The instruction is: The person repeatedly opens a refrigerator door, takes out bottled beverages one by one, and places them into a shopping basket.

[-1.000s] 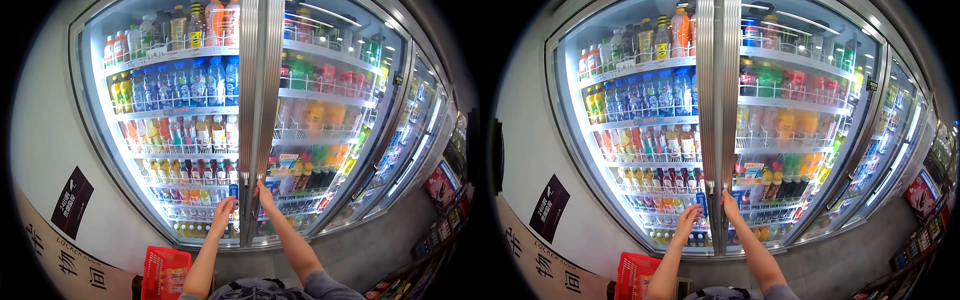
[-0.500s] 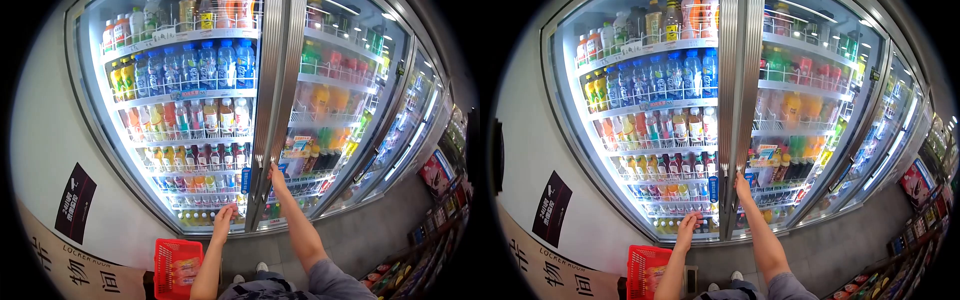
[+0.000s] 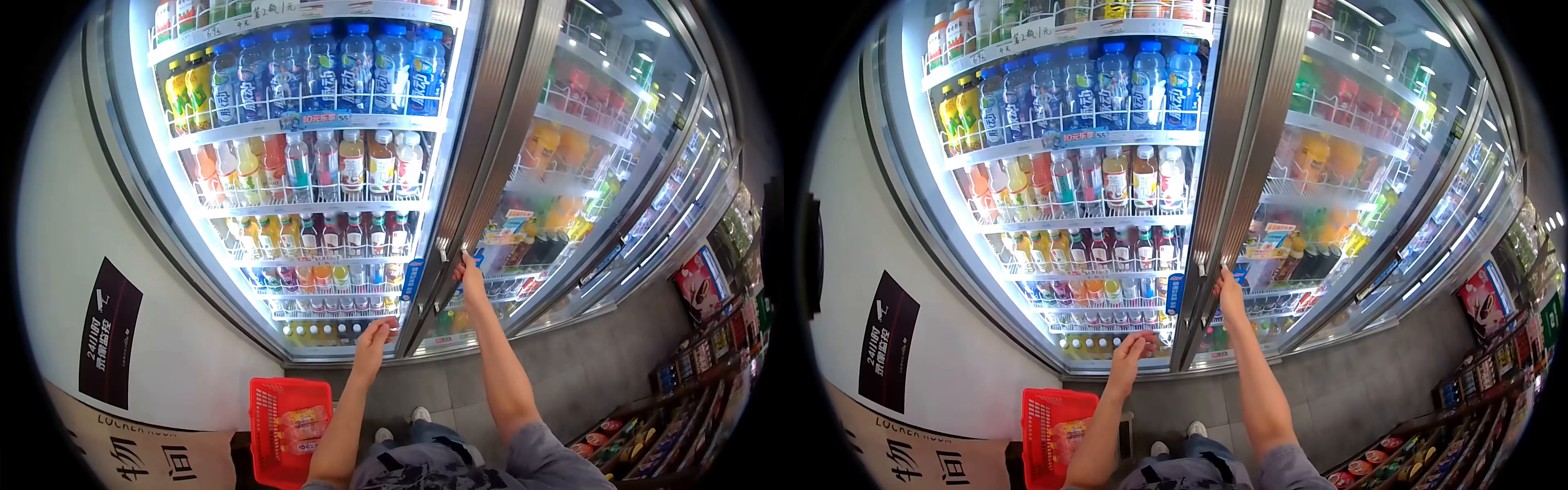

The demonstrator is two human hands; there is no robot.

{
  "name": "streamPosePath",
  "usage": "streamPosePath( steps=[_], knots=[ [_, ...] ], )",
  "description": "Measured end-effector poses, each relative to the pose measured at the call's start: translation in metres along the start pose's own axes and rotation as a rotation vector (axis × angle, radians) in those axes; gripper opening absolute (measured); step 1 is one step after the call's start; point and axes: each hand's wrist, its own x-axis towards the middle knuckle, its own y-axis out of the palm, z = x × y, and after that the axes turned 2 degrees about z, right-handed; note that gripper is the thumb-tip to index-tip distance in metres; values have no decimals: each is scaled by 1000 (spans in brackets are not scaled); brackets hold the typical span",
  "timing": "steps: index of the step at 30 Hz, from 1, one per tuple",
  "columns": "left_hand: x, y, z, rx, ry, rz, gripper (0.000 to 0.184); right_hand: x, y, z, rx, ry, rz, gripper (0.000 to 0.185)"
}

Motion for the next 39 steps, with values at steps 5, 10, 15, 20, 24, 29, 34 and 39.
streamPosePath(
  steps=[5,10,15,20,24,29,34,39],
  knots=[
    [22,-5,-6,-7,-1,-3,28,3,0,-3,-74,-25,-21,35],
    [36,4,-1,-32,16,49,28,9,-4,-8,-160,-101,-38,44],
    [19,7,1,-51,22,62,29,14,-7,-18,-197,-103,-56,45],
    [-11,13,-5,-31,32,53,30,8,-4,-15,-182,-96,-62,37],
    [-46,28,-16,-1,47,35,30,13,-7,-19,-152,-95,-56,40],
    [-94,40,-21,83,30,-17,29,-2,-8,-9,-157,-65,-30,42],
    [-116,44,-8,48,63,-48,30,-48,-46,-33,-203,-127,-22,47],
    [-109,108,0,-5,38,58,29,-118,-94,-26,-267,-205,31,54]
  ],
)
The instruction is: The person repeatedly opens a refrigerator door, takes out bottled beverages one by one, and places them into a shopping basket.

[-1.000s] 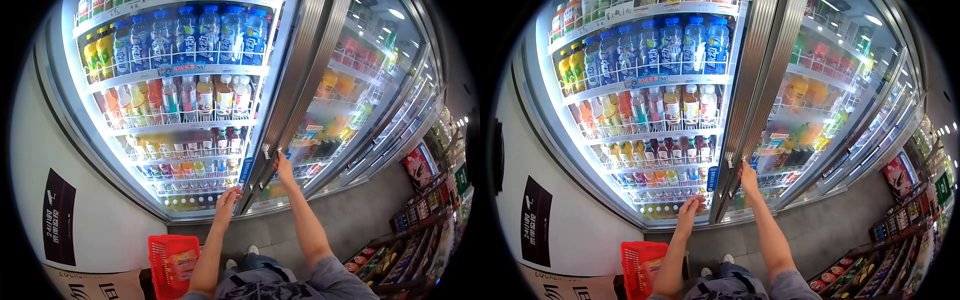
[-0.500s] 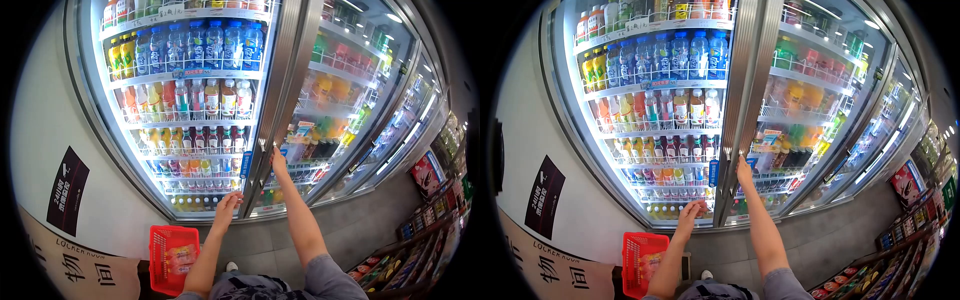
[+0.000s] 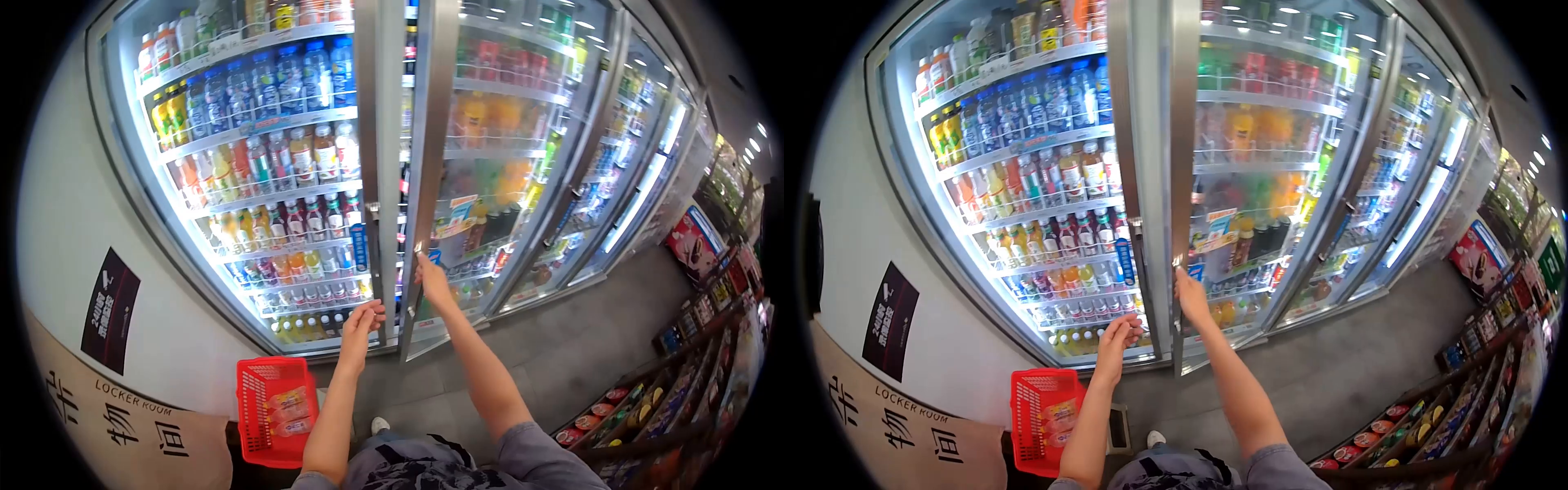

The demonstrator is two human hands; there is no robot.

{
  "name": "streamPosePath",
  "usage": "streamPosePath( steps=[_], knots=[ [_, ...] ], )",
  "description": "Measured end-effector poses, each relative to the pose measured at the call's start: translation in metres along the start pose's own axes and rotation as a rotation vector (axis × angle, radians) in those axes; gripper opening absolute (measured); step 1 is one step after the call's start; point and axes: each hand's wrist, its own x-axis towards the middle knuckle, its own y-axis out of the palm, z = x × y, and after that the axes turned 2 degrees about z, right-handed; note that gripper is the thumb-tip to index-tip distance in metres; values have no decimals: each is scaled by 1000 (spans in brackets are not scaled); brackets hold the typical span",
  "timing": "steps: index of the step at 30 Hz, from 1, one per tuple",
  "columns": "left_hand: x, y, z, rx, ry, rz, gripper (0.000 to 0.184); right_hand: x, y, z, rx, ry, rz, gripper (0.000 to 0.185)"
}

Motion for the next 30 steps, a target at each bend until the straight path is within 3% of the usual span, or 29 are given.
streamPosePath(
  steps=[6,8,11,12,14,16,18,22,24,26,30],
  knots=[
    [1,91,12,61,33,73,41,-103,-73,43,-36,40,19,52],
    [-1,121,17,9,84,47,44,-132,-99,57,-60,103,-14,47],
    [-13,149,22,99,49,81,36,-169,-129,64,-62,16,-169,24],
    [-18,156,27,27,49,102,35,-185,-136,82,-63,15,-186,24],
    [-33,168,38,27,25,122,36,-211,-151,110,-97,-192,-455,17],
    [-53,187,40,40,82,199,36,-231,-160,118,-41,-304,-476,12],
    [-68,200,42,109,108,301,35,-252,-157,139,96,-417,-319,11],
    [-93,230,57,36,-55,436,36,-255,-150,160,59,-575,-110,16],
    [-103,253,63,-65,-113,491,36,-247,-157,171,-51,-559,-141,16],
    [-107,270,64,-329,-342,772,37,-237,-165,179,-106,-488,-236,20],
    [-91,278,73,-177,-385,894,39,-220,-204,182,-65,-490,-285,21]
  ],
)
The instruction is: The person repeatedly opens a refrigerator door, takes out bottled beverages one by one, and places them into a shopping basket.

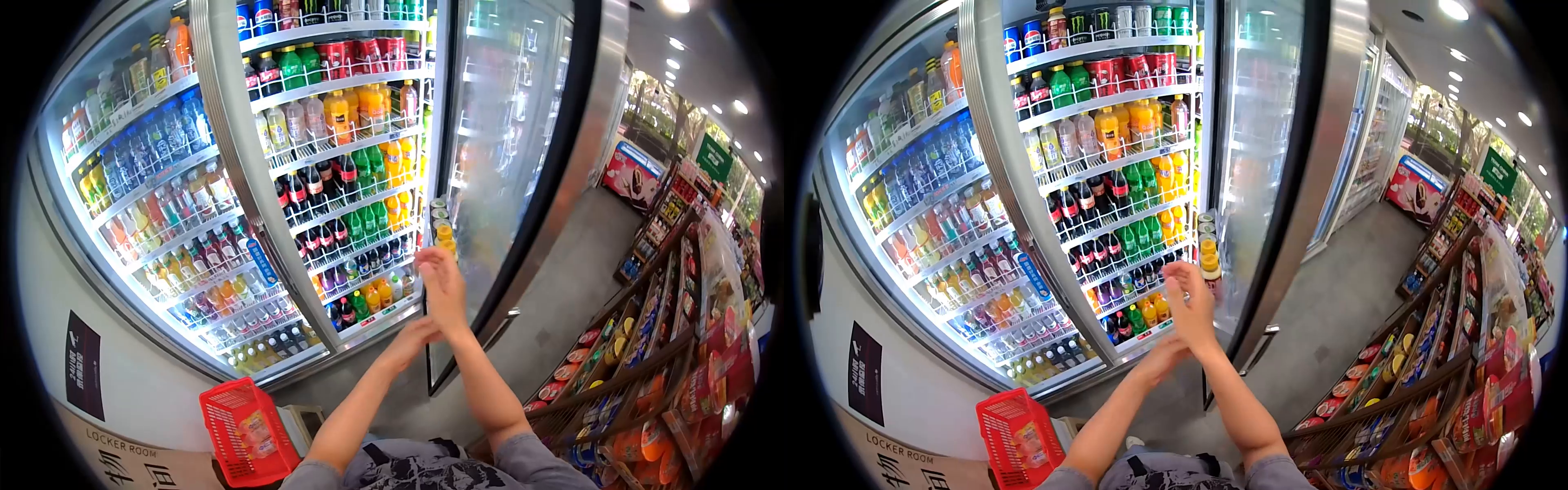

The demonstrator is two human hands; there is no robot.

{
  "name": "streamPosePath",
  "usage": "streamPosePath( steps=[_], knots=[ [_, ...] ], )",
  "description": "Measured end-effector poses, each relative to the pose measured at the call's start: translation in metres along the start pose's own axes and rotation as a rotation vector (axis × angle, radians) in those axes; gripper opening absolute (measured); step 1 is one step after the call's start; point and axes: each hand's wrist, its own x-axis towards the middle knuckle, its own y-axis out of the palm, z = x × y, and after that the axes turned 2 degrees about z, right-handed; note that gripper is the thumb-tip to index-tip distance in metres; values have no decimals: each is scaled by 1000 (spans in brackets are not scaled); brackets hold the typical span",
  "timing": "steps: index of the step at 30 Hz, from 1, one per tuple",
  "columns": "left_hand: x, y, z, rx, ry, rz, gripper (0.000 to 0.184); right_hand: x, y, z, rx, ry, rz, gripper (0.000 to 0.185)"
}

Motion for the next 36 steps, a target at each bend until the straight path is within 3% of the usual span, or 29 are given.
streamPosePath(
  steps=[3,9,12,20,30,36],
  knots=[
    [6,-25,-27,84,80,-271,41,8,-26,-4,-5,62,-83,23],
    [11,-47,-82,76,229,-417,39,23,-35,-45,17,144,-122,24],
    [18,-67,-89,48,249,-420,40,40,-16,-72,86,266,-54,23],
    [57,-171,-123,45,298,-488,37,121,59,-146,83,291,38,25],
    [144,-302,-240,95,359,-464,33,253,141,-229,66,227,24,27],
    [187,-326,-300,194,441,-440,40,304,158,-250,3,254,-18,28]
  ],
)
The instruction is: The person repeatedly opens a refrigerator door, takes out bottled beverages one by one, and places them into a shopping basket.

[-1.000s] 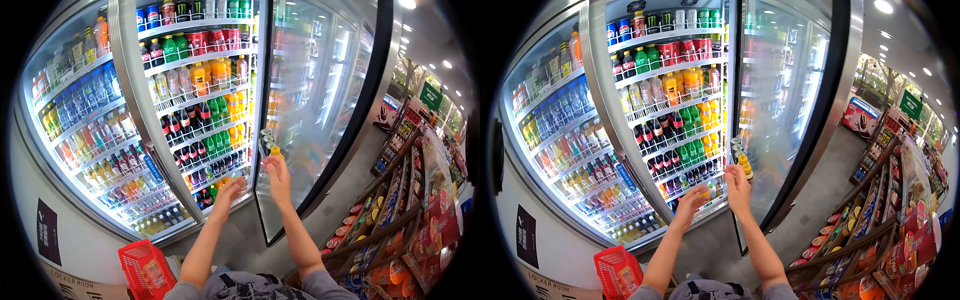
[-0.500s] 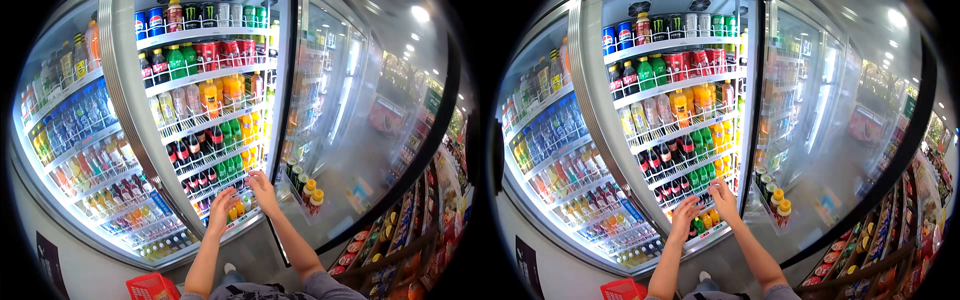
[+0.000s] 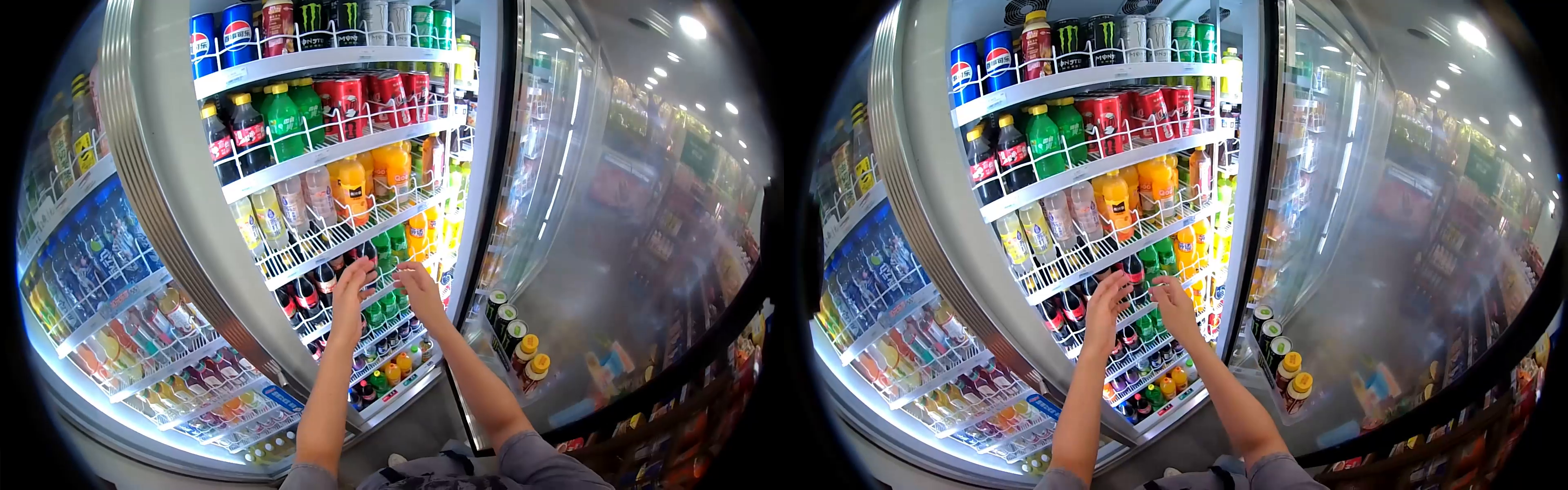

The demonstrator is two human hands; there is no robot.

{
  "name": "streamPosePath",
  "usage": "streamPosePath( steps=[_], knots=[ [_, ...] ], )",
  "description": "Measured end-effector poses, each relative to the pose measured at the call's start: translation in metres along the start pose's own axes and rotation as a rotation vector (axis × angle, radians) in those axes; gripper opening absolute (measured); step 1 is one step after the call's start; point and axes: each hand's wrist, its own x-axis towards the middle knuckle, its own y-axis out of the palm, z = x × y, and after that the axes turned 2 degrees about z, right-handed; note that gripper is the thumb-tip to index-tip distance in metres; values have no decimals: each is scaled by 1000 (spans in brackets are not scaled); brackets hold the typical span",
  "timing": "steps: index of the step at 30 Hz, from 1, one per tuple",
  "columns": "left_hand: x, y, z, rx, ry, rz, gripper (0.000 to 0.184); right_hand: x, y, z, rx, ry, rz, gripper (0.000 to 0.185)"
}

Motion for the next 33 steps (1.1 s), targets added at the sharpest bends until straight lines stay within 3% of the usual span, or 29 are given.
streamPosePath(
  steps=[6,18,24,26,27,28,30,33],
  knots=[
    [69,-5,-12,26,115,-63,42,53,16,-9,20,-10,39,28],
    [192,-17,-23,4,199,-187,65,158,31,6,87,-69,46,35],
    [226,-18,-36,-49,21,-180,60,253,56,-23,103,-133,65,51],
    [251,-31,-11,13,72,-176,58,254,70,-6,141,-24,-52,58],
    [253,-34,-8,21,-3,-146,61,285,65,-42,267,126,92,61],
    [258,-37,-3,22,-6,-150,61,292,64,-51,268,130,94,61],
    [259,-37,5,87,-37,-160,52,296,63,-58,-80,175,29,59],
    [242,-23,2,39,-24,-159,52,283,60,-60,-64,84,-50,57]
  ],
)
